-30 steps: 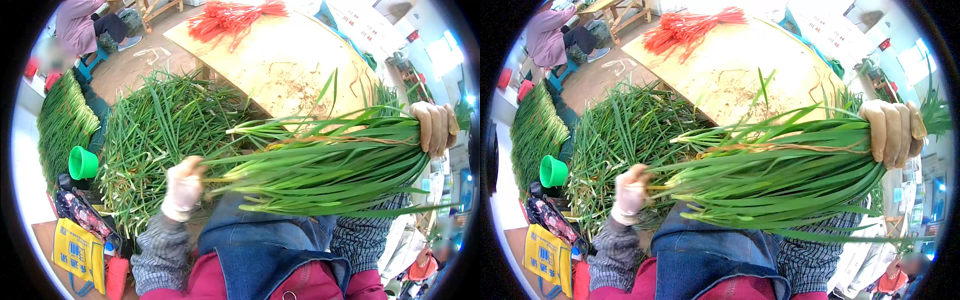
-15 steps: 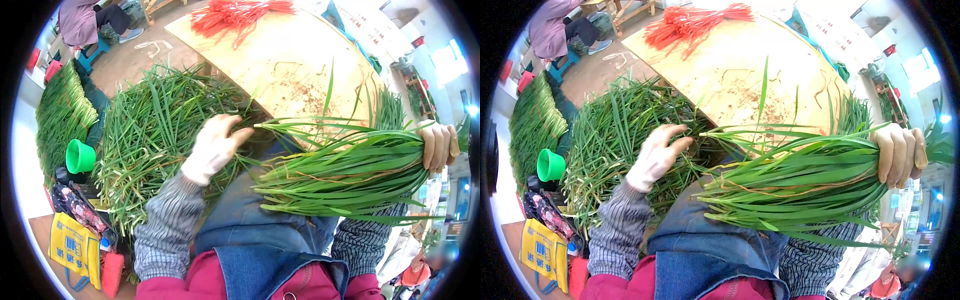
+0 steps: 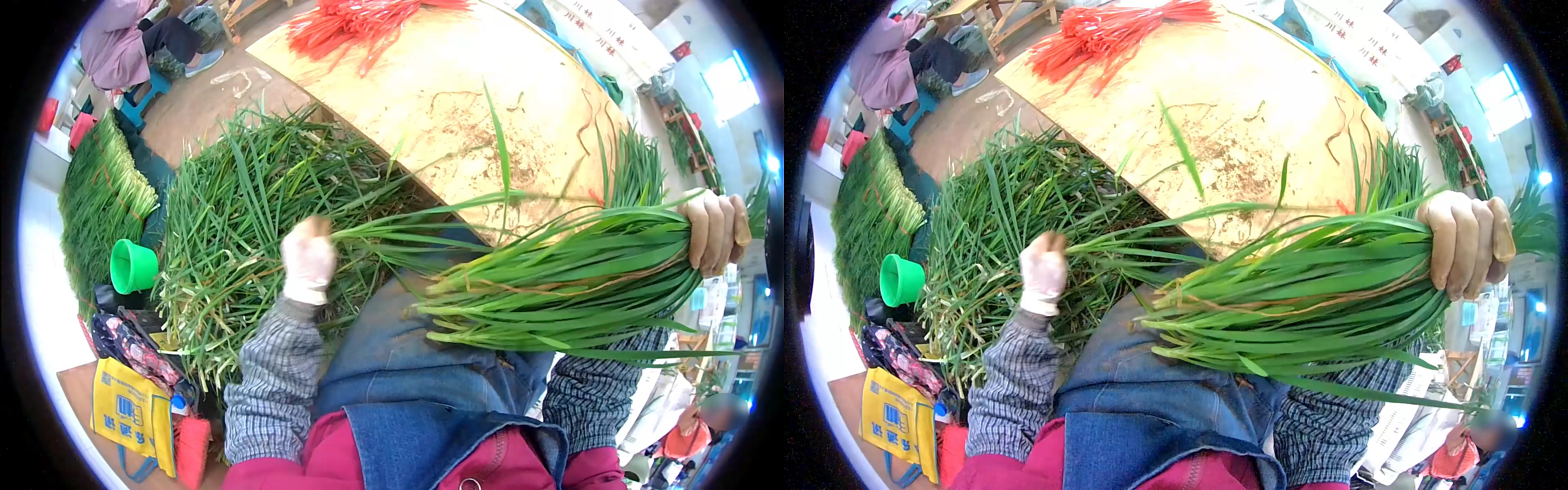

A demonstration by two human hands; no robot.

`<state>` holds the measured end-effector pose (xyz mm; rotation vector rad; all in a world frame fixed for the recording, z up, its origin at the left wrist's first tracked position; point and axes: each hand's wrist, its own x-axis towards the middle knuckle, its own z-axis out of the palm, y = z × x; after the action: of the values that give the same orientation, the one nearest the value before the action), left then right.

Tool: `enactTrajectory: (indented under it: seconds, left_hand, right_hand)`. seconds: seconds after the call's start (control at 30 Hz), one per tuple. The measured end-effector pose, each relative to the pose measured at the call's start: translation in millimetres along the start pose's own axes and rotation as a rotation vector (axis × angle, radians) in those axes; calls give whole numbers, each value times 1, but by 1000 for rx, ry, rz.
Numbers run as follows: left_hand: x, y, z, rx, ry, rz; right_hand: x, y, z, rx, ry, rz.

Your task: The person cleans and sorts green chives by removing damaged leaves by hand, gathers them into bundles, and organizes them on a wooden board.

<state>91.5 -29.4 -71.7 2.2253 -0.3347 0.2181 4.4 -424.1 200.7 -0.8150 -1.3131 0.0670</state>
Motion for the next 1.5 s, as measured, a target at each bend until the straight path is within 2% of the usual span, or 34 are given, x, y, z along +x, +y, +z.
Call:
enactTrajectory:
  seconds: [0.03, 0.1, 0.13, 0.17, 0.23, 0.27, 0.37, 0.47, 0.63, 0.7, 0.83, 0.9, 0.97, 1.03, 1.13, 1.23, 1.3, 1.37, 1.43, 1.5]
  left_hand:
    - [-5, -22, -8, 64, 22, -100]
    - [-18, -46, -20, -56, -64, -223]
    - [-15, -13, -37, -446, -164, -658]
    - [-19, -8, -43, -556, -165, -630]
    - [-21, 14, -65, -654, -136, -652]
    - [-23, 14, -79, -613, -104, -545]
    - [-12, 25, -126, -648, 186, -439]
    - [6, 32, -164, -750, 362, -385]
    - [77, 82, -173, -588, 463, -209]
    - [113, 114, -162, -466, 294, -58]
    - [140, 148, -97, 3, 302, 494]
    - [98, 161, -69, -301, -35, 355]
    - [52, 153, -43, -357, -435, 311]
    - [17, 138, -11, -229, -462, 449]
    - [-5, 134, 10, -444, -592, 423]
    - [-6, 114, -16, -492, -449, 458]
    - [1, 89, -70, -366, -500, 204]
    - [5, 44, -117, -180, -563, -200]
    - [-2, -21, -151, 983, -673, 15]
    - [-6, -13, -144, 845, -453, 79]
  right_hand:
    - [-1, -2, -2, -7, -17, 3]
    - [-3, 5, 4, -49, 87, -43]
    - [-4, 8, 3, -65, 114, -59]
    - [-4, 12, 2, -81, 141, -74]
    - [-5, 17, 20, -177, 349, -63]
    - [-5, 17, 29, -222, 461, -26]
    - [-1, 29, 36, -193, 639, -94]
    - [-3, 23, 35, -225, 723, -45]
    - [-4, 20, 39, -184, 727, -55]
    - [-9, 17, 40, -189, 716, -83]
    - [-22, 7, 36, -209, 727, -84]
    - [-32, 2, 35, -255, 773, -111]
    - [-36, 3, 36, -229, 780, -129]
    - [-40, 4, 34, -178, 742, -118]
    - [-38, 11, 35, -164, 735, -136]
    - [-36, 13, 37, -184, 755, -164]
    - [-40, 12, 36, -165, 749, -174]
    - [-43, 11, 34, -174, 731, -187]
    - [-46, 10, 29, -151, 700, -180]
    - [-43, 10, 30, -144, 717, -166]
